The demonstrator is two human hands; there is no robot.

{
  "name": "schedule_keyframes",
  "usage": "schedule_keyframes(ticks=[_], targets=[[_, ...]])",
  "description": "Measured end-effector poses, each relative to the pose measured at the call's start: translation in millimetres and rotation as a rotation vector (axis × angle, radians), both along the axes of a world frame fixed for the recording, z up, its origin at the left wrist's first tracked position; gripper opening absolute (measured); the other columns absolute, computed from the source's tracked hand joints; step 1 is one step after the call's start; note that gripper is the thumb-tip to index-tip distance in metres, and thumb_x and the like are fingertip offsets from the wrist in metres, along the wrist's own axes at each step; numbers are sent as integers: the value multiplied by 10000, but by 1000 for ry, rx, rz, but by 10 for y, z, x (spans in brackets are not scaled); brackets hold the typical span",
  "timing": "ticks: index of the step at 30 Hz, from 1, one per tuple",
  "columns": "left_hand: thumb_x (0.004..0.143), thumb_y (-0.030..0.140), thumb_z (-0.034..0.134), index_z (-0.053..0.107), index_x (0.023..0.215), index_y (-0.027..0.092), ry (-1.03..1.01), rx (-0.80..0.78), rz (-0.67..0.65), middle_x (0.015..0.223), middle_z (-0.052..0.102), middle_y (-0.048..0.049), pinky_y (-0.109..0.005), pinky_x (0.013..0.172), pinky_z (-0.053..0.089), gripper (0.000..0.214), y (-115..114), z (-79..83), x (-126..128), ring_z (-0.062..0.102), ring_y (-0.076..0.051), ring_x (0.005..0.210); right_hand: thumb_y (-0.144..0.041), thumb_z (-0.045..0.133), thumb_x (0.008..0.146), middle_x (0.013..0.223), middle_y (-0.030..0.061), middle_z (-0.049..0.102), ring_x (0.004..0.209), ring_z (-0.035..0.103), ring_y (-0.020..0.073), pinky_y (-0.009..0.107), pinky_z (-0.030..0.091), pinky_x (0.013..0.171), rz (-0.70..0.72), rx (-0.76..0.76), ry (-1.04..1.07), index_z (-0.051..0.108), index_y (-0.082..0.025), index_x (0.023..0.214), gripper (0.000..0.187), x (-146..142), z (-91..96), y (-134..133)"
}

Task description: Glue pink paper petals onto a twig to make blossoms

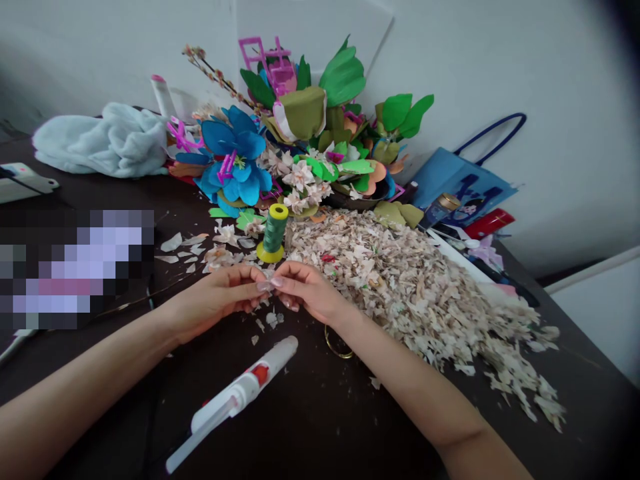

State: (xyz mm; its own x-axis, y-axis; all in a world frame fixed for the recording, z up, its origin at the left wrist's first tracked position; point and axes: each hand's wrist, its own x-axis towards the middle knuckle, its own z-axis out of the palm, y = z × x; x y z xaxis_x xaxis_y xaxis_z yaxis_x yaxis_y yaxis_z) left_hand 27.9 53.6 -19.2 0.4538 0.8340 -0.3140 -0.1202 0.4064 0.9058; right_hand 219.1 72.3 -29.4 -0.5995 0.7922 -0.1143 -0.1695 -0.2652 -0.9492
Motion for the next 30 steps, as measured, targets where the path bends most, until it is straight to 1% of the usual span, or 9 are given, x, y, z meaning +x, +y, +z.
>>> schedule_keyframes(ticks=[5,11,14,17,22,24,26,28,30], targets=[[732,357,727,622,792,187,-28,24,62,722,552,25,-244,612,359,208,20,-30,-6,457,-106,660,-359,724,751,665,-45,541,478,446,47,180,316,400,-3,61,-21,594,-184,780,220,3,-14,10],[662,311,794,647,818,186,-19,28,49,752,575,29,-231,600,357,249,8,-15,8,474,-99,681,-353,722,755,648,-52,523,473,450,47,178,316,401,-14,53,5,586,-184,792,220,-16,-36,-15],[675,321,786,649,816,193,-14,25,73,759,587,27,-237,622,382,234,8,-25,0,493,-104,691,-392,708,761,671,-45,539,488,463,52,185,323,403,-26,69,-46,588,-186,802,243,-21,-7,-19],[672,318,788,656,793,188,-15,22,109,758,603,29,-238,653,409,222,21,-43,-16,507,-97,689,-416,650,808,691,-32,543,513,477,58,190,329,412,-104,103,-102,596,-183,822,239,22,102,28],[660,293,791,624,737,187,-23,10,140,847,686,-3,-244,611,423,212,55,-67,-23,543,-103,676,-380,549,880,722,-24,533,539,452,59,199,320,438,-240,222,-187,569,-198,832,189,236,426,135],[651,299,797,623,739,194,-17,9,145,814,678,4,-245,590,425,221,64,-76,-24,542,-105,656,-379,523,896,732,-16,537,559,467,70,216,349,474,-243,340,-315,566,-201,837,192,352,533,100],[650,311,802,630,755,209,-10,11,148,782,659,13,-247,590,435,226,70,-88,-30,542,-113,660,-349,530,895,719,-9,543,588,488,89,245,386,537,-205,506,-544,569,-198,812,176,475,582,-9],[659,311,800,634,773,221,-6,16,147,776,645,20,-244,606,443,221,76,-105,-43,540,-113,673,-319,528,895,740,3,573,631,506,112,272,390,581,-122,667,-813,573,-202,791,163,599,562,-177],[682,307,786,636,798,220,-4,21,143,788,636,25,-235,629,444,209,81,-122,-56,540,-106,690,-300,552,877,820,27,604,691,547,145,299,399,612,-50,766,-1070,561,-206,824,109,714,482,-368]])
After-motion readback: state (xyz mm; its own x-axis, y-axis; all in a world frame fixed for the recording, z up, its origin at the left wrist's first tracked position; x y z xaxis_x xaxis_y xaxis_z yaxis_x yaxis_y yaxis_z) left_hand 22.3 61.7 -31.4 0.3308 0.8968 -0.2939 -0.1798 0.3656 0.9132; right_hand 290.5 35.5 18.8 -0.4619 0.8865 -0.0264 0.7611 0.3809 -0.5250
